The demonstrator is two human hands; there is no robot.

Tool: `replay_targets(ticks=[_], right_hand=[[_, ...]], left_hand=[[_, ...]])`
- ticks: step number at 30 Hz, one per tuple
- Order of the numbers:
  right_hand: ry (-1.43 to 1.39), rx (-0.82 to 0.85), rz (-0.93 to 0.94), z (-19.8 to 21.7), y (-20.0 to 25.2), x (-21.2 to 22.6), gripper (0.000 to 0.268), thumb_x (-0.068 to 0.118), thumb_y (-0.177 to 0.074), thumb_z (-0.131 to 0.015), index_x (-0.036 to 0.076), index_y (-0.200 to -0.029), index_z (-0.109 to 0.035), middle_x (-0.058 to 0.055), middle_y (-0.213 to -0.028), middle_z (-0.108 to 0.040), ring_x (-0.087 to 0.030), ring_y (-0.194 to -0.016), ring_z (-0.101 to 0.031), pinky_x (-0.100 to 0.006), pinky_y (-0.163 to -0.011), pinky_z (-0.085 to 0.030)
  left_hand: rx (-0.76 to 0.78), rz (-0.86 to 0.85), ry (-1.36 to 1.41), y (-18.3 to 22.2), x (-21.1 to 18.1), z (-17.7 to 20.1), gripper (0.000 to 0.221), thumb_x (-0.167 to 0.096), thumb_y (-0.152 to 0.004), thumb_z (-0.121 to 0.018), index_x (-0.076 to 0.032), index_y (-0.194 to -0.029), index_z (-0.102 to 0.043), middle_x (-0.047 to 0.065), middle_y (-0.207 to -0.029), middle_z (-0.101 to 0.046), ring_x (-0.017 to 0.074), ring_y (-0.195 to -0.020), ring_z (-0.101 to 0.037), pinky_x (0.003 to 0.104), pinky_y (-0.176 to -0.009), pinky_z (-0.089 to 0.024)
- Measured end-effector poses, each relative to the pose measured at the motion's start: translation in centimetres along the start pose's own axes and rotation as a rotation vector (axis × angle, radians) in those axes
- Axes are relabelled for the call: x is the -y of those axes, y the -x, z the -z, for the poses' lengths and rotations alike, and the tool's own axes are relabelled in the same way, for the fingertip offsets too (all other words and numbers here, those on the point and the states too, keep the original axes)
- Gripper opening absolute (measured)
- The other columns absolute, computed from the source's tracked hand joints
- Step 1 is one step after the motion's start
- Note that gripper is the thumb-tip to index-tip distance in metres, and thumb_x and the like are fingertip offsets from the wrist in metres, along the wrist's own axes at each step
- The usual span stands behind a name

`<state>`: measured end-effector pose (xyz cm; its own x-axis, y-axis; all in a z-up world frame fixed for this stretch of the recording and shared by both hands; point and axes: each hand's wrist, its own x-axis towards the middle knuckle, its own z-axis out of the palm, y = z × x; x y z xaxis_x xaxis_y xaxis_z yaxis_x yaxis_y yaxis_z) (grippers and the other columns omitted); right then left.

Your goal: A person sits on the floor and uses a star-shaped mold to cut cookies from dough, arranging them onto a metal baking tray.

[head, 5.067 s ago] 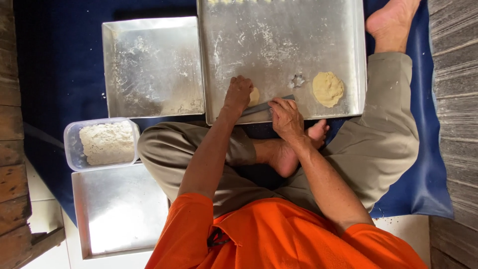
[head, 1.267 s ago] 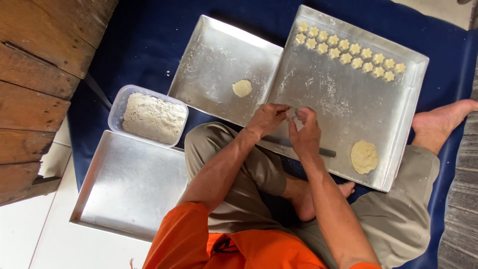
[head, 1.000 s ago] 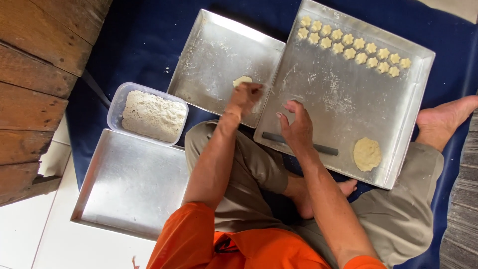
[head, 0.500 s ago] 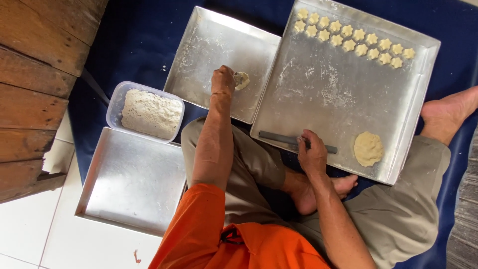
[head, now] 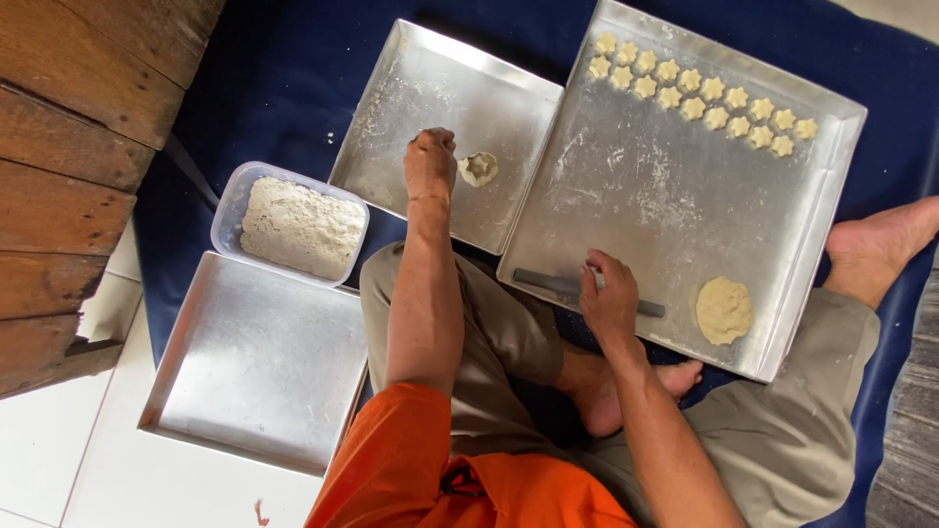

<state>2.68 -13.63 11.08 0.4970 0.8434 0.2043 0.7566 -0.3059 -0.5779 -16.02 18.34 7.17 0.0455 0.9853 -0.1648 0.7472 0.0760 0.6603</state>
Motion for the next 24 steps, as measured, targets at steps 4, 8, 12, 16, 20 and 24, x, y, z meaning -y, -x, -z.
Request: replay_targets(ticks=[4,8,12,16,20,24], right_hand=[[0.105,0.070,0.074,-2.3,-5.3,3.9,0.021,0.031,-0.105,-0.067,0.023,-0.125,-0.069,0.004,-0.105,-0.070,-0.023,-0.104,-0.066,-0.048,-0.093,-0.053],[0.206,0.014,0.333,-6.5,-10.6,5.9,0.023,0.031,-0.097,-0.074,0.025,-0.119,-0.071,0.006,-0.098,-0.070,-0.022,-0.092,-0.068,-0.045,-0.081,-0.052],[0.249,0.059,0.448,-10.3,-13.8,7.2,0.035,0.033,-0.088,-0.080,0.029,-0.120,-0.069,0.007,-0.098,-0.067,-0.022,-0.092,-0.066,-0.045,-0.077,-0.049],[0.246,0.136,0.427,-12.3,-15.0,7.6,0.035,0.031,-0.088,-0.078,0.026,-0.122,-0.069,0.005,-0.101,-0.067,-0.022,-0.098,-0.065,-0.044,-0.083,-0.047],[0.178,0.180,0.390,-12.2,-15.6,8.8,0.032,0.034,-0.092,-0.074,0.027,-0.122,-0.068,0.005,-0.102,-0.066,-0.022,-0.101,-0.064,-0.044,-0.087,-0.041],[0.158,0.183,0.353,-12.9,-15.8,8.1,0.030,0.040,-0.094,-0.073,0.030,-0.123,-0.069,0.006,-0.102,-0.067,-0.021,-0.101,-0.063,-0.045,-0.093,-0.035]], left_hand=[[0.045,0.083,0.030,-0.6,1.5,-2.0,0.017,-0.019,-0.091,-0.065,-0.024,-0.097,-0.079,0.001,-0.090,-0.080,0.0309,-0.093,-0.077,0.047,-0.087,-0.063],[0.175,0.109,-0.130,-0.7,1.3,-3.8,0.011,-0.028,-0.090,-0.074,-0.027,-0.099,-0.080,0.005,-0.098,-0.080,0.0300,-0.099,-0.077,0.044,-0.088,-0.063],[0.241,0.181,-0.093,-0.6,0.8,-2.9,0.014,-0.032,-0.090,-0.074,-0.029,-0.103,-0.079,0.005,-0.101,-0.079,0.0295,-0.104,-0.075,0.044,-0.089,-0.062],[0.253,0.246,-0.080,-0.3,-0.2,-2.2,0.018,-0.037,-0.090,-0.074,-0.029,-0.105,-0.079,0.005,-0.101,-0.078,0.0304,-0.105,-0.075,0.045,-0.090,-0.062],[0.296,0.323,-0.093,-0.2,-0.9,-1.6,0.025,-0.042,-0.090,-0.074,-0.029,-0.111,-0.077,0.004,-0.108,-0.077,0.0309,-0.112,-0.073,0.049,-0.094,-0.060],[0.309,0.354,-0.101,-0.6,-0.7,-2.4,0.031,-0.044,-0.088,-0.077,-0.028,-0.114,-0.076,0.003,-0.112,-0.076,0.0310,-0.115,-0.071,0.052,-0.097,-0.058]])
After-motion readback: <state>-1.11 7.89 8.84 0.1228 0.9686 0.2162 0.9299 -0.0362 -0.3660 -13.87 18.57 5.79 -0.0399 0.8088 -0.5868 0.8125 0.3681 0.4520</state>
